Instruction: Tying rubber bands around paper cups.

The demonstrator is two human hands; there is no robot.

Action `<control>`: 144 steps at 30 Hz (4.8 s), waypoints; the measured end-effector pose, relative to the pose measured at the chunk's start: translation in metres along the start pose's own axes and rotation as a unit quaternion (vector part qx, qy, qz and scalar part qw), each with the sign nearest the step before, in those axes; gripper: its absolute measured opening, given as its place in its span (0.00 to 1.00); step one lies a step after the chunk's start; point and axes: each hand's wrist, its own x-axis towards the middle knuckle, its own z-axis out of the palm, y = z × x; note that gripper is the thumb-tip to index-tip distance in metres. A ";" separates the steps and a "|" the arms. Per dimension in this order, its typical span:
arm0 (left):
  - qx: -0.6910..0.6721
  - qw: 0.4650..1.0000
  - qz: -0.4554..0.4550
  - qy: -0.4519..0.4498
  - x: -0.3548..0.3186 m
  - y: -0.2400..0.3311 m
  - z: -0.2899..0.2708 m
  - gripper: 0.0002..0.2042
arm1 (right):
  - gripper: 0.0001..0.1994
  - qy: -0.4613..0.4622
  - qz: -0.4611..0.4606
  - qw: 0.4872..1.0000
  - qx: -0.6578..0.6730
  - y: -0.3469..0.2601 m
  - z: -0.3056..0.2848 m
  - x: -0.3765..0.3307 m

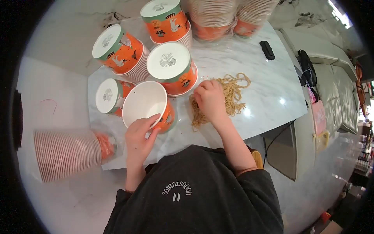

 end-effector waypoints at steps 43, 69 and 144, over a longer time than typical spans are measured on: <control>-0.333 0.916 -0.181 -0.129 0.000 0.010 0.000 0.10 | 0.05 -0.123 0.055 0.902 0.410 -0.099 -0.065 -0.023; -0.570 0.790 -0.225 -0.033 -0.010 -0.004 0.001 0.23 | 0.06 0.010 0.000 0.959 0.282 -0.115 -0.027 -0.011; -0.579 0.745 -0.228 -0.239 0.035 -0.038 0.028 0.07 | 0.02 -0.118 0.138 0.836 0.518 -0.082 -0.029 0.002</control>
